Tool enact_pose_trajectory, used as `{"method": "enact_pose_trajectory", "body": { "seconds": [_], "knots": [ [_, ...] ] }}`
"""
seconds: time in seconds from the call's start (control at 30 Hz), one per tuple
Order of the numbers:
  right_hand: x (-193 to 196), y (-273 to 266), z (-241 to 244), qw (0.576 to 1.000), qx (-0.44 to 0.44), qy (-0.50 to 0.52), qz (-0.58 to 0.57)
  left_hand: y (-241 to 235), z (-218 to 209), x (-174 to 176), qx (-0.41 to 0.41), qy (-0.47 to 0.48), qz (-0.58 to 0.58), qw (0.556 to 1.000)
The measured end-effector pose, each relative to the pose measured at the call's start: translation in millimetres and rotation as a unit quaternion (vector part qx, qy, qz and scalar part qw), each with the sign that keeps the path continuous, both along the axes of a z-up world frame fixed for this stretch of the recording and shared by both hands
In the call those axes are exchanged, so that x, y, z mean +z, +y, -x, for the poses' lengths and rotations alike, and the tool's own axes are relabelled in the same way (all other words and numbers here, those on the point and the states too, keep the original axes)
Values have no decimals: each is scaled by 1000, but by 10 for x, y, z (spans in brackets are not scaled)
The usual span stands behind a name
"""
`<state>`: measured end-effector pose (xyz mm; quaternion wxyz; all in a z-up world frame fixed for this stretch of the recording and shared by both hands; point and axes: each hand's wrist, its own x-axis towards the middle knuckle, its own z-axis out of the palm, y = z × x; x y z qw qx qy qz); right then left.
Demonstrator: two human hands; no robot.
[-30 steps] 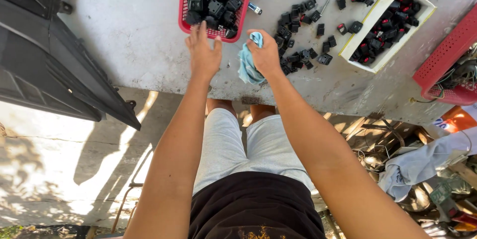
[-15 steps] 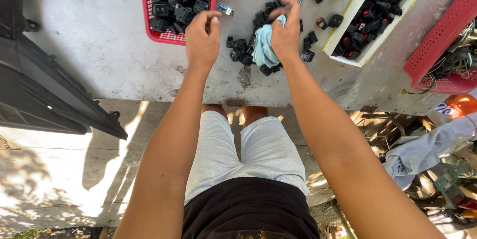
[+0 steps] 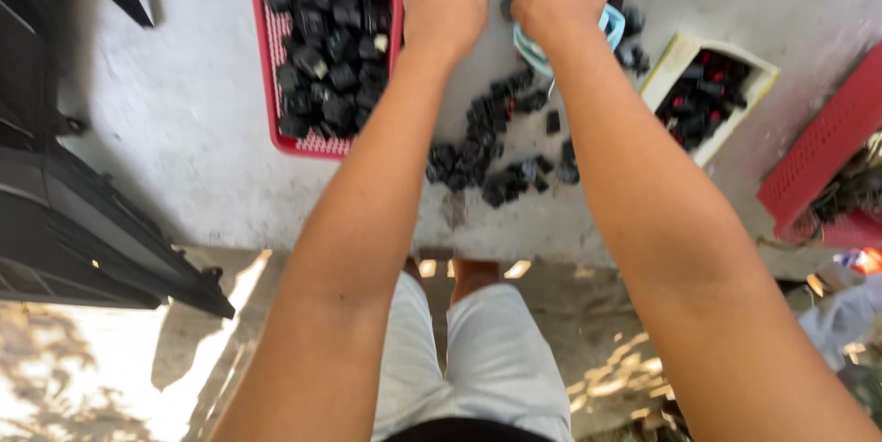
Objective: The person picks up small black electronic components from a table and wipes them with a light blue cloth. They handle the components one by one, wiping them thoroughly before placing them back on the table or into a red basket.
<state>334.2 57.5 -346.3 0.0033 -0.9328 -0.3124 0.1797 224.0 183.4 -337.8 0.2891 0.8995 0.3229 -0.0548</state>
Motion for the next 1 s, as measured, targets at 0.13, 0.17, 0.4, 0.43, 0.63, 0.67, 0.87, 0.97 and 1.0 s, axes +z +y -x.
{"method": "enact_pose_trajectory", "body": {
  "seconds": [0.13, 0.17, 0.4, 0.43, 0.63, 0.67, 0.87, 0.97, 1.0],
  "knots": [
    [46, 129, 16, 995, 48, -83, 17, -52, -165, 228, 13, 146, 91, 985],
    [58, 113, 26, 997, 35, -53, 37, -77, -180, 223, 9, 163, 91, 982],
    [175, 156, 85, 998, -32, 54, 19, -98, -208, 334, 34, 125, 32, 991],
    [145, 177, 56, 998, -34, 52, 19, -47, -249, 337, 31, 124, 33, 991],
    [170, 325, 9, 995, -20, 45, 84, 58, -347, 343, -77, 250, 65, 963],
    [139, 302, 68, 997, -22, 50, 57, 20, -309, 317, -74, 253, 80, 961],
    [214, 116, 478, 998, -29, 61, 18, -158, -48, 314, -74, 261, 114, 956],
    [177, -122, 794, 996, -48, 72, 18, -378, 205, 326, -89, 247, 97, 960],
    [145, -188, 884, 994, -67, 87, 10, -440, 272, 322, -93, 240, 84, 963]
  ]
}}
